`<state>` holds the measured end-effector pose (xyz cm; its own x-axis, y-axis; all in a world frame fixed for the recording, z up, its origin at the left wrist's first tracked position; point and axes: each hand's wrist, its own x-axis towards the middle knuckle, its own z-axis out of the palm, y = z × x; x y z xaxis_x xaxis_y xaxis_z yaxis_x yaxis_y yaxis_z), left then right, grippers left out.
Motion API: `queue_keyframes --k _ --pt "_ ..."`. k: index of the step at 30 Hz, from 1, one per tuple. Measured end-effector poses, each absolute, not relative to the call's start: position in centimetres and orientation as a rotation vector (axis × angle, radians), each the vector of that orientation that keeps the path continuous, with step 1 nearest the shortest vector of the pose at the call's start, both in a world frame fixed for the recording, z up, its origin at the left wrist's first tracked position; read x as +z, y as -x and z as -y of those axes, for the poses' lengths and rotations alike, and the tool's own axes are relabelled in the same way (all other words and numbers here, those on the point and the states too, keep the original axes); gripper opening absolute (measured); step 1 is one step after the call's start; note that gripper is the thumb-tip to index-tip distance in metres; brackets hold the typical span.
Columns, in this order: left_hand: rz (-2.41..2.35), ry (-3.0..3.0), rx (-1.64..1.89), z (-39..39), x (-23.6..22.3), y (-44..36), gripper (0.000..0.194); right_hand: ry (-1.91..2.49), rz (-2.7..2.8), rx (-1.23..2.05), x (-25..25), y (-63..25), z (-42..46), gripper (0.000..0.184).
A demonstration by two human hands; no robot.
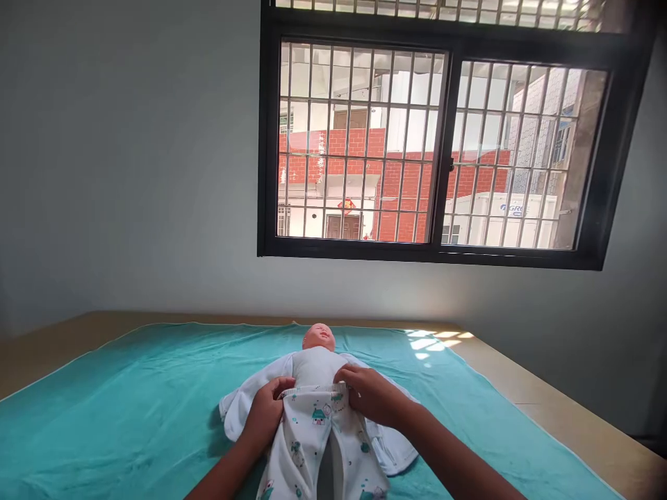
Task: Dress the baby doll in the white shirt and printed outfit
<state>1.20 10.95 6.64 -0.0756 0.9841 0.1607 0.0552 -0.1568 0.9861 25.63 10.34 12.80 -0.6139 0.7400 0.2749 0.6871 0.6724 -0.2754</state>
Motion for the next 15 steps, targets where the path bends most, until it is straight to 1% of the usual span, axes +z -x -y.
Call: queue_keyframes --k 3,5,9,15 --pt "-1.279 -1.312 1.353 -11.9 7.1 -1.7 0.015 1.158 2.445 0.198 12.7 -25.4 -12.0 0.033" --pt "-1.323 -1.263 1.324 -12.7 6.9 -2.1 0.008 1.176 2.384 0.246 12.3 -25.1 -13.4 0.024" --pt "-1.363 -1.155 1.275 -13.9 5.5 -2.2 0.014 1.233 2.229 0.334 10.6 -24.5 -16.1 0.017" --pt "-1.198 -1.172 1.269 -14.3 3.7 -1.4 0.01 1.271 1.89 0.497 5.9 -24.6 -16.7 0.008"
